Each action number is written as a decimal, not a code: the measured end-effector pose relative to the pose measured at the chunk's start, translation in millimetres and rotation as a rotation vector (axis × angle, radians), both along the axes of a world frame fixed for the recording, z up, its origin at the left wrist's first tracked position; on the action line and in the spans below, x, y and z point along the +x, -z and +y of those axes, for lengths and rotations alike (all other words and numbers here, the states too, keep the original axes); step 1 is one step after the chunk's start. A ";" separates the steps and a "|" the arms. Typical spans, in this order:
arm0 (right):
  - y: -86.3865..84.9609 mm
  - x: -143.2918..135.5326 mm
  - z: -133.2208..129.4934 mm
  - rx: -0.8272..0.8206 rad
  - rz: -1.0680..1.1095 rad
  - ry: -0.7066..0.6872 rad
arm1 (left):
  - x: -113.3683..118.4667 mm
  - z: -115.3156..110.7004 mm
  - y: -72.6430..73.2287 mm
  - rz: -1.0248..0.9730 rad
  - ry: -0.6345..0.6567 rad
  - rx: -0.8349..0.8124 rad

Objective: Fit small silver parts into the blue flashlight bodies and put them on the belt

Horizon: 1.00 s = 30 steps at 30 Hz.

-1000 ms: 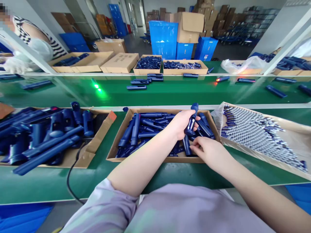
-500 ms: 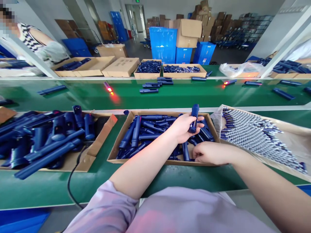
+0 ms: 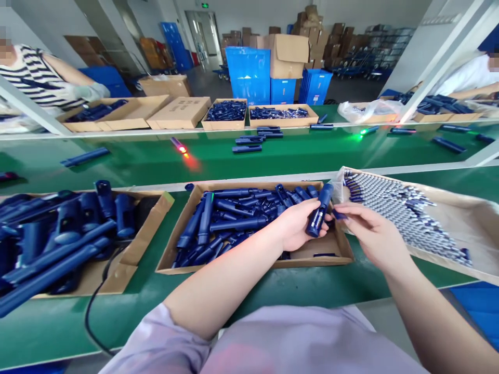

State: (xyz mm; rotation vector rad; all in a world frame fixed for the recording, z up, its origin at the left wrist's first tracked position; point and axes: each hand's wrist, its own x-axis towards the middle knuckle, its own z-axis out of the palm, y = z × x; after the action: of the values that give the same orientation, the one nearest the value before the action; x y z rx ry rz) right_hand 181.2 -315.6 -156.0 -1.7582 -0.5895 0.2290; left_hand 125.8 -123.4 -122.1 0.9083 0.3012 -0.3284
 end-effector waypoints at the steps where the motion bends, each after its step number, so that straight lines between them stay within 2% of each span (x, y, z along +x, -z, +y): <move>1: 2.0 -3.1 1.9 0.044 -0.060 0.017 | -1.4 -2.6 0.1 -0.004 0.020 -0.044; 4: 2.7 -9.9 11.0 0.100 -0.219 0.074 | -4.6 -8.0 1.8 -0.051 0.043 -0.105; 6: 2.0 -10.9 16.7 0.119 -0.250 0.152 | -6.0 -10.4 3.5 -0.075 0.016 -0.108; 9: -0.9 -11.9 22.6 0.188 -0.145 0.198 | -8.1 -13.1 5.4 -0.085 -0.013 -0.141; 13: -13.1 -23.6 28.0 0.345 -0.041 0.205 | -10.2 -15.4 6.8 -0.117 0.003 -0.190; 18: -23.2 -41.6 32.0 0.203 -0.201 0.270 | -10.7 -16.4 9.0 -0.174 -0.012 -0.244; 21: -18.9 -42.7 32.2 0.267 -0.294 0.276 | -10.9 -16.8 9.9 -0.193 -0.011 -0.265; 23: -15.5 -40.9 31.7 0.294 -0.283 0.284 | -11.1 -17.1 10.7 -0.208 -0.011 -0.276; 25: -14.1 -39.1 31.0 0.243 -0.237 0.303 | -11.0 -17.2 11.6 -0.228 -0.017 -0.285; 30: -19.6 -39.1 29.0 0.179 -0.152 0.315 | -10.7 -17.9 12.2 -0.270 0.025 -0.268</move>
State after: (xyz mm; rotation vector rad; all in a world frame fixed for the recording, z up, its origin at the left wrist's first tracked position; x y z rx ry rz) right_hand 142.1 -286.7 -136.4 -1.6754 -0.4185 -0.1729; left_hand 115.1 -141.3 -134.3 0.6820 -0.0039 -0.2578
